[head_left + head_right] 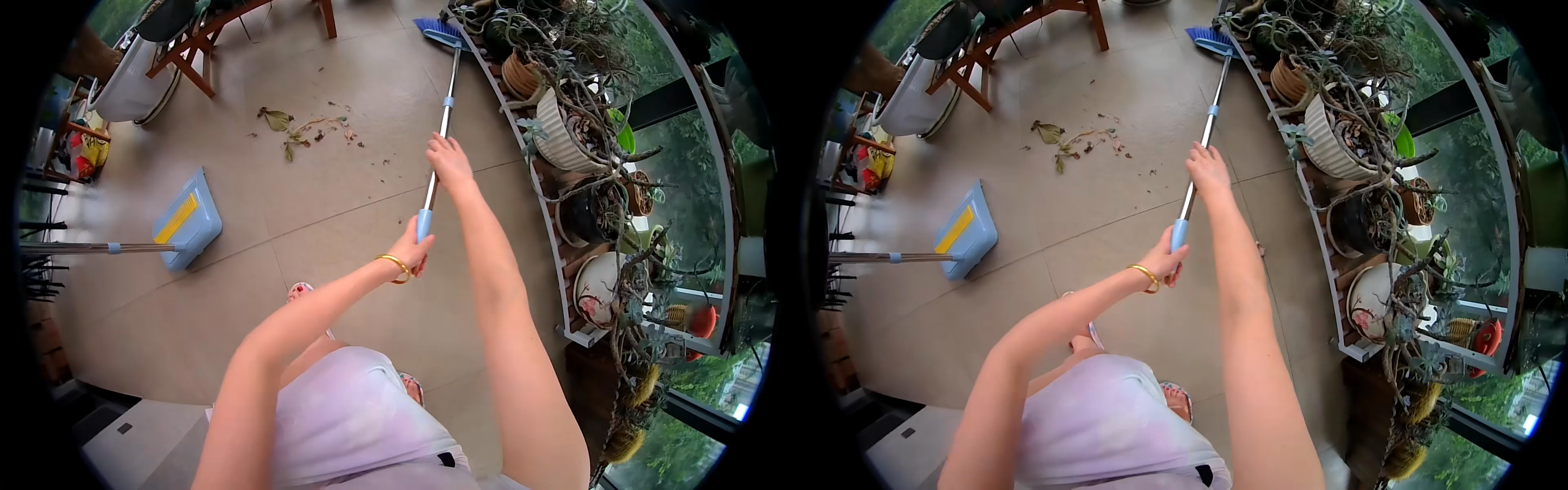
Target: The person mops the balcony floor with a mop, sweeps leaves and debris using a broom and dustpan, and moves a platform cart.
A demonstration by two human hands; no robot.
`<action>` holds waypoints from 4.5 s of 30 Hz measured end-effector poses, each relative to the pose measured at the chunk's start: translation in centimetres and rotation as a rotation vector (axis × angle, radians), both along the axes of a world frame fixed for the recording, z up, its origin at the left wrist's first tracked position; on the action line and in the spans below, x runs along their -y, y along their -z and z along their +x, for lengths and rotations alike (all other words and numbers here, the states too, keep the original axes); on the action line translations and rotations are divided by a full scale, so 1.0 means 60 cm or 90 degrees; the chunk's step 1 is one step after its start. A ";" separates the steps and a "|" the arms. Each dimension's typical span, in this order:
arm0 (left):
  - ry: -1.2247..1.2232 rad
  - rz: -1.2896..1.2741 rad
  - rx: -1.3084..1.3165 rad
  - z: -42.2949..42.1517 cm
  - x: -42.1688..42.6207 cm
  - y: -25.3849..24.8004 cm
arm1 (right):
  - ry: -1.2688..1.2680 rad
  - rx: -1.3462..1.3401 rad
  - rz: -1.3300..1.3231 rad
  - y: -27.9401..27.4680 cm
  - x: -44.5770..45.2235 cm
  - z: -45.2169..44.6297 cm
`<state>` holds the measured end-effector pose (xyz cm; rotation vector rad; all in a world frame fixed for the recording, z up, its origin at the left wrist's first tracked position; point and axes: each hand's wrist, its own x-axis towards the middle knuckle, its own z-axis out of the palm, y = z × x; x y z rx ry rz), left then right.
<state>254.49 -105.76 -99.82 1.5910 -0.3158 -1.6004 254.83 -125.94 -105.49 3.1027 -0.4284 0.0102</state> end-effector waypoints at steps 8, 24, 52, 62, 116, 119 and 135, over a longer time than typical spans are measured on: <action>0.178 0.047 0.174 0.018 -0.088 -0.023 | -0.035 0.169 0.109 0.014 -0.048 -0.084; 0.122 0.345 0.647 0.083 -0.657 -0.394 | -0.233 0.268 0.466 -0.217 -0.673 0.064; 0.285 -0.038 0.450 0.069 -0.010 0.126 | 0.193 0.093 -0.056 0.108 -0.013 -0.084; 0.679 0.005 0.529 0.058 -0.006 0.051 | 0.339 0.096 0.061 0.098 -0.157 -0.315; 0.702 0.122 0.564 0.030 -0.173 -0.023 | 0.268 0.120 0.211 0.036 -0.300 -0.329; 0.744 0.042 0.592 0.032 -0.154 -0.006 | 0.333 0.097 0.209 0.050 -0.315 -0.353; 0.794 0.034 0.733 0.046 -0.057 -0.037 | 0.473 0.227 0.150 0.066 -0.283 -0.336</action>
